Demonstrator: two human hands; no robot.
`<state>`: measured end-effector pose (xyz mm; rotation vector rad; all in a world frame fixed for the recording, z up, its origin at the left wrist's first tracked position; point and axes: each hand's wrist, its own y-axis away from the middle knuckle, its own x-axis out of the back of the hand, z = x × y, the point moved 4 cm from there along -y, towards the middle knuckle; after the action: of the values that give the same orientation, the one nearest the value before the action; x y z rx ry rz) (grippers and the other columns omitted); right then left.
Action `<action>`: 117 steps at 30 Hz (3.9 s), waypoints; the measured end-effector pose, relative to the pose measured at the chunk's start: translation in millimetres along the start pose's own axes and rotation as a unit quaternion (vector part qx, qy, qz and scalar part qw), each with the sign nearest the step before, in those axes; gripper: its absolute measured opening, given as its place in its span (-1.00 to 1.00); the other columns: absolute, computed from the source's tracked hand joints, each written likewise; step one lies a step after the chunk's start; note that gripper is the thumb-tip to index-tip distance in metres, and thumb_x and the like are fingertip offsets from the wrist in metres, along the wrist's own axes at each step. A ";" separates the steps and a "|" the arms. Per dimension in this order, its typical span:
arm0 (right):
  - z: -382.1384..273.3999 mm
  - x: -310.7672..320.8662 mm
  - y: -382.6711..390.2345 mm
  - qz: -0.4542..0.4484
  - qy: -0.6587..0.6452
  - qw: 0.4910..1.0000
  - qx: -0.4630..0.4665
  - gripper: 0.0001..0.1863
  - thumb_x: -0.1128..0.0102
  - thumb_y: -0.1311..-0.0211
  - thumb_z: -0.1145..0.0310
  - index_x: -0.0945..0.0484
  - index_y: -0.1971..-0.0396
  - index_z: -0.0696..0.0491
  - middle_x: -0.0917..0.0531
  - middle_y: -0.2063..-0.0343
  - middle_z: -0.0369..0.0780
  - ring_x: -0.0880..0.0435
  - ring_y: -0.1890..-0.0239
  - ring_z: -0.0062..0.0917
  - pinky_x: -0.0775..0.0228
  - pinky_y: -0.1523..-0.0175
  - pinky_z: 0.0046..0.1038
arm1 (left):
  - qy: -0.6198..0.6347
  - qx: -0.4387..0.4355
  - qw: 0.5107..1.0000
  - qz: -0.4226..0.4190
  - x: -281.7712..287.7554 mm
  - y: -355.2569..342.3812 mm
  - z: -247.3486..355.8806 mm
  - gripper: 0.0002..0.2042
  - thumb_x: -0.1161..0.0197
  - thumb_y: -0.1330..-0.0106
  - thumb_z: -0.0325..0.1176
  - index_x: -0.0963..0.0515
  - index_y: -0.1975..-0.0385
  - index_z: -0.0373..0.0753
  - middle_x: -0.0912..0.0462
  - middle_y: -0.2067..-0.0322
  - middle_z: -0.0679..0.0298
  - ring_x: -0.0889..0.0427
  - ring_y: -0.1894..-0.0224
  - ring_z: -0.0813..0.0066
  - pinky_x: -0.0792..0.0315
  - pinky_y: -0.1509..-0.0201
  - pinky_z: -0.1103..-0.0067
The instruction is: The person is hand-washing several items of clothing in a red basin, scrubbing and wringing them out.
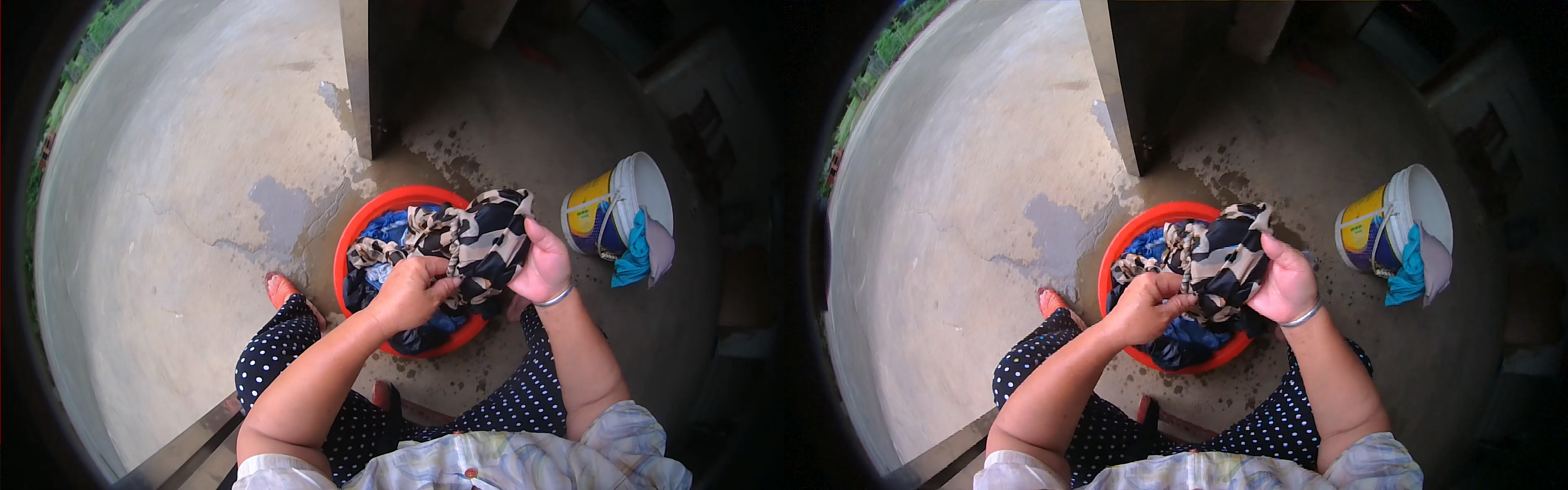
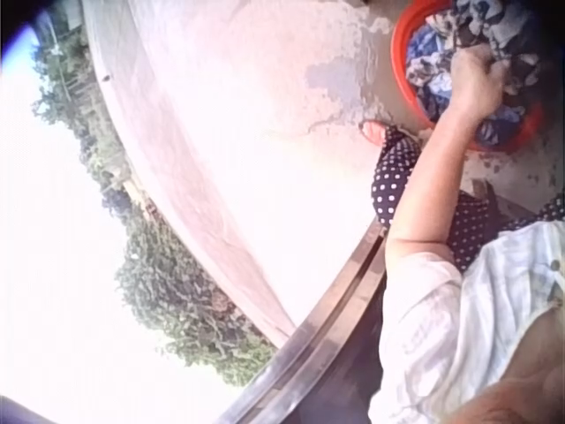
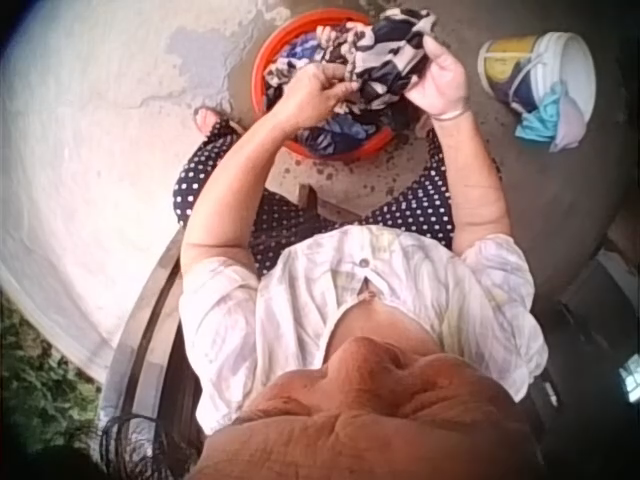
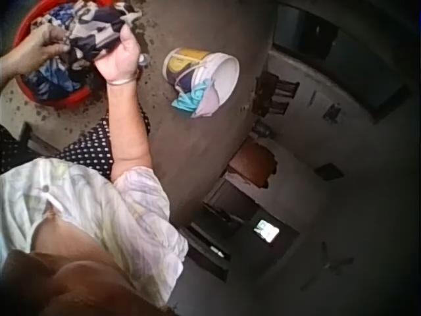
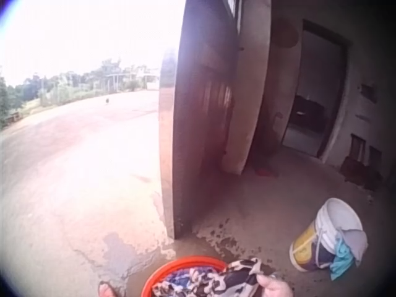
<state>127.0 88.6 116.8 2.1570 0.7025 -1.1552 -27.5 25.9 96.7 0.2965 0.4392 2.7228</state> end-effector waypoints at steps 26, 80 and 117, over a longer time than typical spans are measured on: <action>26.5 16.7 -2.2 0.158 0.086 0.982 -0.058 -0.73 0.12 -0.31 0.26 -0.43 0.18 0.14 -0.57 0.25 -0.18 -0.59 0.23 -0.48 -0.45 0.09 -0.40 | -0.126 -0.081 0.985 0.082 -3.0 0.7 -0.4 -0.67 -0.37 0.03 -0.27 -0.49 0.35 -0.35 -0.53 0.39 0.24 -0.50 0.25 0.45 -0.39 0.17 0.53; -25.2 -66.1 18.4 -0.132 0.007 0.979 0.153 -0.44 0.17 -0.25 -0.03 -0.23 -0.06 0.11 -0.43 0.02 -0.09 -0.46 -0.01 -0.22 -0.34 -0.08 -0.13 | -0.047 0.005 0.992 0.115 -21.4 -29.7 -58.2 -0.72 -0.21 -0.05 -0.29 -0.51 0.31 -0.37 -0.59 0.40 -0.01 -0.54 0.24 0.01 -0.38 0.09 0.35; 16.2 18.9 18.2 -0.010 0.105 0.990 -0.096 -0.58 0.08 0.33 0.57 -0.43 0.30 0.32 -0.59 0.38 -0.08 -0.61 0.39 -0.46 -0.49 0.20 -0.51 | 0.248 0.022 0.957 -0.151 -71.1 24.1 -33.8 -0.71 -0.01 -0.04 -0.63 -0.44 0.18 -0.38 -0.53 0.26 0.13 -0.55 0.29 0.41 -0.47 0.31 0.50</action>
<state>139.6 67.9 97.8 2.1300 0.8911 -0.8391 20.8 -31.7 63.1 -0.4243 0.6203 2.4619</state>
